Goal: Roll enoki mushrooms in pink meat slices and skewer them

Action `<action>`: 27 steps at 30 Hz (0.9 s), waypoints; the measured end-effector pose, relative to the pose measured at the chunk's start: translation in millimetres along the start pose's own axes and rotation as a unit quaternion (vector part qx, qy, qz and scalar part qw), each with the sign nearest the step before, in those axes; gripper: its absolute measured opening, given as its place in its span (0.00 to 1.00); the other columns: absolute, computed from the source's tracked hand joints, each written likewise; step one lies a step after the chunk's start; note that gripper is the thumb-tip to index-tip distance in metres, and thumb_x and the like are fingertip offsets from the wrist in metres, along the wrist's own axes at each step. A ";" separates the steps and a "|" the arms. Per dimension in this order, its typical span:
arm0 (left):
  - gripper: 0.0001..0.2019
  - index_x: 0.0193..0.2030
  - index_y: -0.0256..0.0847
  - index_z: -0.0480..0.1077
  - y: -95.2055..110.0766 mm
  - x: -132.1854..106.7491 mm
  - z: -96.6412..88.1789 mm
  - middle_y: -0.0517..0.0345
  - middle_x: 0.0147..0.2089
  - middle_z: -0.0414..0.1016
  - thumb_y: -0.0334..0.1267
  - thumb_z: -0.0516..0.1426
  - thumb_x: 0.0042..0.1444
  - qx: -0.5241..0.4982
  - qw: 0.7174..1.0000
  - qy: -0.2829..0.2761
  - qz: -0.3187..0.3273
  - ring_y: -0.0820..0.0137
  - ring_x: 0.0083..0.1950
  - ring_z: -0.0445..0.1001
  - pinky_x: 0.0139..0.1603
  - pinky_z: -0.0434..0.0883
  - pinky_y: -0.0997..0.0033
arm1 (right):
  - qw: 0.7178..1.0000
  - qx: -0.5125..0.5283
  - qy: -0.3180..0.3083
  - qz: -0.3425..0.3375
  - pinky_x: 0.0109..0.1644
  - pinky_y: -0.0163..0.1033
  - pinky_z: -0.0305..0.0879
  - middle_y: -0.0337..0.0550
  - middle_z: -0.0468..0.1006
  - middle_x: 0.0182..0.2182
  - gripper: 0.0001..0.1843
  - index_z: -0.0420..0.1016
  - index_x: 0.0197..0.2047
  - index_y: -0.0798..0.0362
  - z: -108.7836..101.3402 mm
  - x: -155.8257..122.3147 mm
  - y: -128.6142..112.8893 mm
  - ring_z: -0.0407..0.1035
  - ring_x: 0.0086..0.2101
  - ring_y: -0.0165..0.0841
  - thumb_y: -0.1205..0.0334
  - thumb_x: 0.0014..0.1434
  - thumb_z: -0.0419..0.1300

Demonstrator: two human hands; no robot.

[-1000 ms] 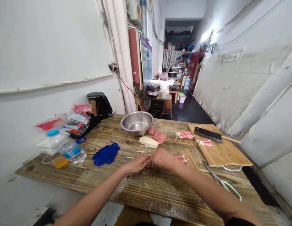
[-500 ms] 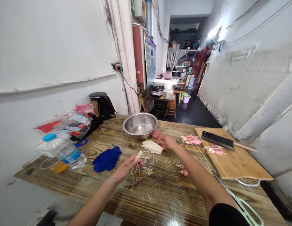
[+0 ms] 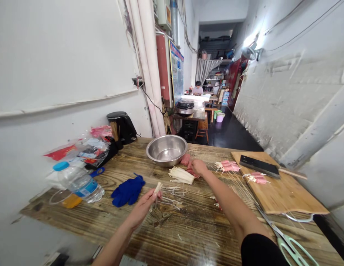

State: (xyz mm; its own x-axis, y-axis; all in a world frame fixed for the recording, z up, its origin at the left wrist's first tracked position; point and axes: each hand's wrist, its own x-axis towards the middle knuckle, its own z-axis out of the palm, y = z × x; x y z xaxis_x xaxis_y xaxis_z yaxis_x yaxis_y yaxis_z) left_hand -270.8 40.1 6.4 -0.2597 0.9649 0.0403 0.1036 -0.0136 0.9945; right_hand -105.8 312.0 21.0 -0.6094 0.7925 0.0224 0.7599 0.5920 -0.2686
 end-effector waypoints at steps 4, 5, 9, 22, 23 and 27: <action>0.22 0.40 0.40 0.70 -8.1 -6.1 0.9 0.52 0.44 0.74 0.59 0.53 0.56 -0.045 0.999 0.013 -0.023 0.65 0.49 0.71 0.49 0.68 0.67 | 0.992 0.058 0.094 0.067 0.31 0.31 0.57 0.50 0.80 0.31 0.19 0.78 0.32 0.60 -12.7 1.7 3.9 0.70 0.29 0.32 0.64 0.61 0.46; 0.22 0.40 0.40 0.70 -11.0 -6.7 1.5 0.52 0.43 0.74 0.59 0.53 0.56 -0.044 0.998 0.018 -0.027 0.65 0.48 0.71 0.47 0.69 0.68 | 0.988 0.073 0.111 0.077 0.30 0.31 0.57 0.50 0.79 0.31 0.21 0.78 0.33 0.61 -18.0 -0.2 5.8 0.70 0.29 0.33 0.64 0.62 0.44; 0.25 0.34 0.39 0.69 -19.7 -6.3 4.4 0.54 0.37 0.73 0.62 0.53 0.53 0.008 0.996 0.080 -0.025 0.67 0.41 0.71 0.42 0.69 0.69 | 0.979 0.124 0.146 0.074 0.33 0.31 0.60 0.46 0.79 0.29 0.23 0.77 0.32 0.60 -31.4 -32.2 6.9 0.71 0.31 0.34 0.60 0.63 0.42; 0.25 0.31 0.39 0.59 -3.9 -27.0 46.5 0.68 0.25 0.58 0.62 0.57 0.48 -0.112 0.983 -0.080 -0.126 0.81 0.21 0.55 0.22 0.52 0.81 | 0.945 0.111 0.157 -0.264 0.48 0.42 0.65 0.48 0.76 0.44 0.12 0.74 0.48 0.52 37.7 -253.3 -37.8 0.68 0.43 0.35 0.63 0.65 0.51; 0.25 0.32 0.39 0.58 -1.4 -28.9 50.9 0.68 0.25 0.58 0.62 0.57 0.49 -0.100 0.978 -0.120 -0.135 0.81 0.21 0.54 0.22 0.51 0.80 | 0.941 0.094 0.186 -0.267 0.49 0.42 0.65 0.49 0.75 0.46 0.14 0.72 0.50 0.53 33.9 -251.9 -40.4 0.67 0.45 0.36 0.65 0.65 0.51; 0.25 0.30 0.39 0.59 12.2 -34.1 68.4 0.66 0.24 0.58 0.63 0.54 0.51 -0.021 0.964 -0.243 -0.109 0.79 0.23 0.54 0.23 0.53 0.79 | 0.932 -0.026 0.223 -0.286 0.57 0.48 0.59 0.52 0.71 0.53 0.19 0.66 0.58 0.53 21.0 -238.9 -55.2 0.59 0.55 0.40 0.65 0.65 0.51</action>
State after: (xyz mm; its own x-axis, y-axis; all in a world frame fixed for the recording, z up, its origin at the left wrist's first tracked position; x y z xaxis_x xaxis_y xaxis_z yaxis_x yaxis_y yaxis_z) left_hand -195.0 25.0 10.6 0.2109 0.9547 -0.2101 0.0554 0.2029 0.9776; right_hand -6.9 86.9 10.3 -0.7728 0.3206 0.5478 0.3565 0.9333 -0.0432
